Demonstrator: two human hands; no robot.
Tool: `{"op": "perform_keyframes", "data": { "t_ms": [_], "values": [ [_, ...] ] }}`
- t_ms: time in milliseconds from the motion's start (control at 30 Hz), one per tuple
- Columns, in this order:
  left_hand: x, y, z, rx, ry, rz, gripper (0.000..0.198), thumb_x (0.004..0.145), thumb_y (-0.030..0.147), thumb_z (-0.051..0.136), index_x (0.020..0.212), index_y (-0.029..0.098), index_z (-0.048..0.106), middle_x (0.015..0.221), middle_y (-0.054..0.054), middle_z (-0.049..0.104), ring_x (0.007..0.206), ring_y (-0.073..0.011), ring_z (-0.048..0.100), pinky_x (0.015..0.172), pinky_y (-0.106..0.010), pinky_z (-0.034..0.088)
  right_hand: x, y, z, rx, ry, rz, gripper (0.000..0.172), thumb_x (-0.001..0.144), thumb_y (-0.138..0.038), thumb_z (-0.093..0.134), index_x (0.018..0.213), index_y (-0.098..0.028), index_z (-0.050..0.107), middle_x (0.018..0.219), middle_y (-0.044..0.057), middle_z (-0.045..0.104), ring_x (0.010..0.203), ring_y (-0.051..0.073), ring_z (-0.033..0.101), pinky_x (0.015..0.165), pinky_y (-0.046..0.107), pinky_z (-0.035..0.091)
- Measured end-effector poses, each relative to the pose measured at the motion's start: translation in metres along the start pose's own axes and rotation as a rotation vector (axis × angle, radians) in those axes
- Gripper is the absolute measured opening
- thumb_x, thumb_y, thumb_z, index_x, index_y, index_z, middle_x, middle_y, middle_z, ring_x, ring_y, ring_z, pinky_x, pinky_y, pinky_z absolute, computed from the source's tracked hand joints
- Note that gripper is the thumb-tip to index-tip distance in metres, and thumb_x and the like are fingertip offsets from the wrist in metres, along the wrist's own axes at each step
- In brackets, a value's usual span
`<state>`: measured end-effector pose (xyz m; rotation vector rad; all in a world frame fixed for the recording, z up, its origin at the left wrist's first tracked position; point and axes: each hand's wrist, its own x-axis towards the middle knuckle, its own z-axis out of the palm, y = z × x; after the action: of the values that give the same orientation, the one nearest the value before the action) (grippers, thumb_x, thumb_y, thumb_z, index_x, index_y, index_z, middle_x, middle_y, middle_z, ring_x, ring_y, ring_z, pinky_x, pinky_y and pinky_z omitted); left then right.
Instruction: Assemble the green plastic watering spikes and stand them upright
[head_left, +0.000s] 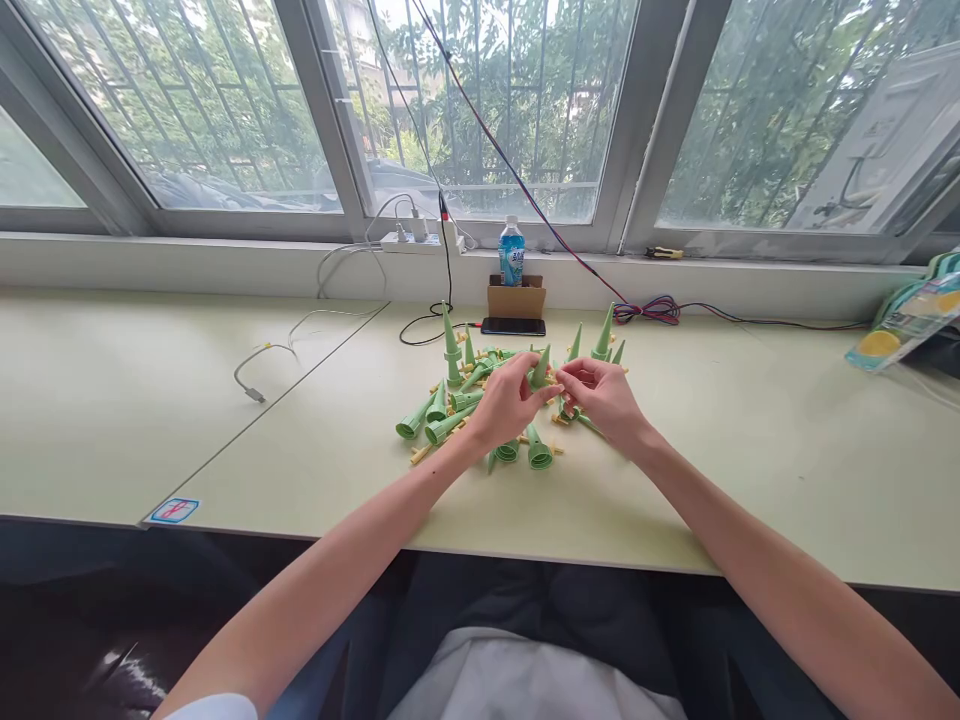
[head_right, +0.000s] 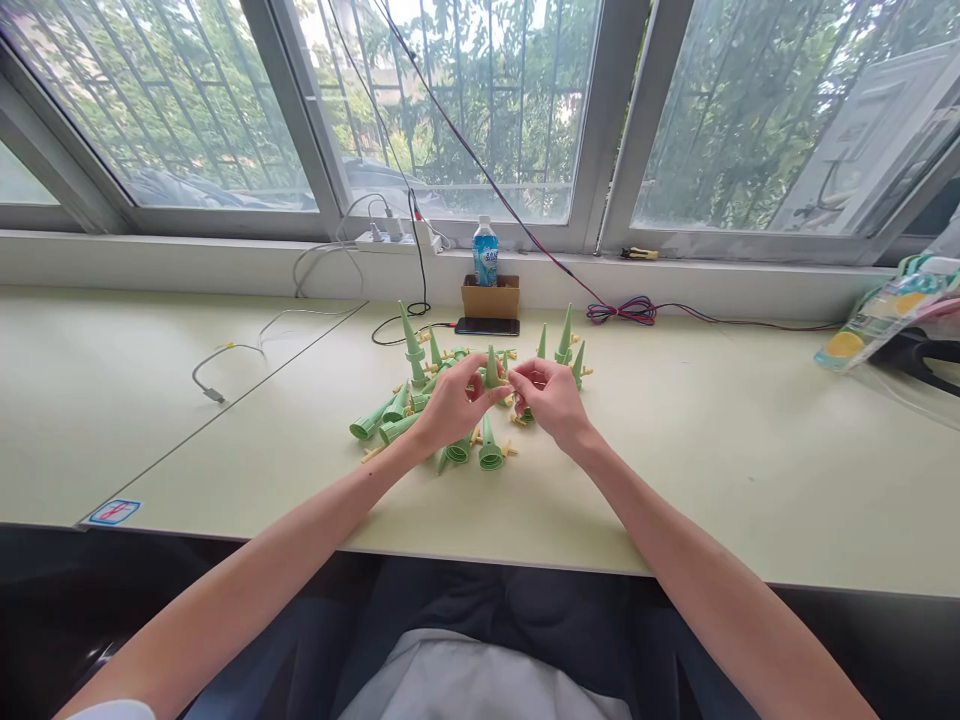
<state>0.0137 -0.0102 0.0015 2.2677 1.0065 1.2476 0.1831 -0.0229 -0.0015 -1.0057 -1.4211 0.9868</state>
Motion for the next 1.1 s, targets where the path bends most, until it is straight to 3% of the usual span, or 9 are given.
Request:
{"op": "perform_keyframes", "data": {
  "t_ms": [267,467,700,800,1100],
  "values": [
    [-0.001,0.001,0.003,-0.078,-0.007,-0.017,0.028,0.088,0.044,0.061,0.085,0.018,0.053,0.084,0.000,0.057,0.054,-0.0075,0.038,0.052,-0.023,0.036,-0.002,0.002,0.001,-0.009,-0.013,-0.031,0.030,0.081,-0.048,0.069,0.077,-0.018,0.063,0.059,-0.002,0.057,0.047,0.011,0.052,0.047,0.027,0.046],
    [-0.001,0.000,0.005,-0.144,0.028,-0.083,0.029,0.087,0.047,0.062,0.085,0.019,0.055,0.072,0.002,0.055,0.050,-0.0070,0.038,0.048,-0.022,0.034,-0.005,-0.005,0.004,-0.078,-0.008,-0.092,0.028,0.085,-0.046,0.064,0.079,-0.019,0.062,0.059,-0.002,0.057,0.048,0.012,0.054,0.049,0.027,0.046],
    [0.001,0.000,0.003,-0.183,0.086,-0.112,0.031,0.089,0.049,0.059,0.086,0.018,0.056,0.076,0.000,0.063,0.053,-0.0084,0.050,0.052,-0.022,0.039,-0.007,-0.006,0.007,-0.135,-0.049,-0.136,0.027,0.085,-0.045,0.064,0.085,-0.018,0.063,0.064,0.000,0.060,0.050,0.011,0.054,0.048,0.026,0.045],
    [0.001,-0.001,0.004,-0.173,0.096,-0.119,0.031,0.089,0.048,0.059,0.084,0.017,0.056,0.072,0.000,0.060,0.052,-0.0082,0.049,0.053,-0.023,0.040,-0.007,-0.003,0.007,-0.154,-0.062,-0.141,0.028,0.085,-0.046,0.063,0.085,-0.018,0.062,0.071,0.002,0.063,0.050,0.011,0.053,0.047,0.026,0.045],
    [0.000,-0.001,0.004,-0.129,0.128,-0.157,0.034,0.086,0.049,0.062,0.078,0.017,0.057,0.065,0.001,0.056,0.048,-0.0081,0.045,0.049,-0.023,0.037,-0.010,-0.002,0.009,-0.363,-0.050,-0.208,0.022,0.090,-0.038,0.054,0.078,-0.019,0.056,0.068,0.002,0.063,0.051,0.011,0.051,0.052,0.027,0.043]
  ]
}}
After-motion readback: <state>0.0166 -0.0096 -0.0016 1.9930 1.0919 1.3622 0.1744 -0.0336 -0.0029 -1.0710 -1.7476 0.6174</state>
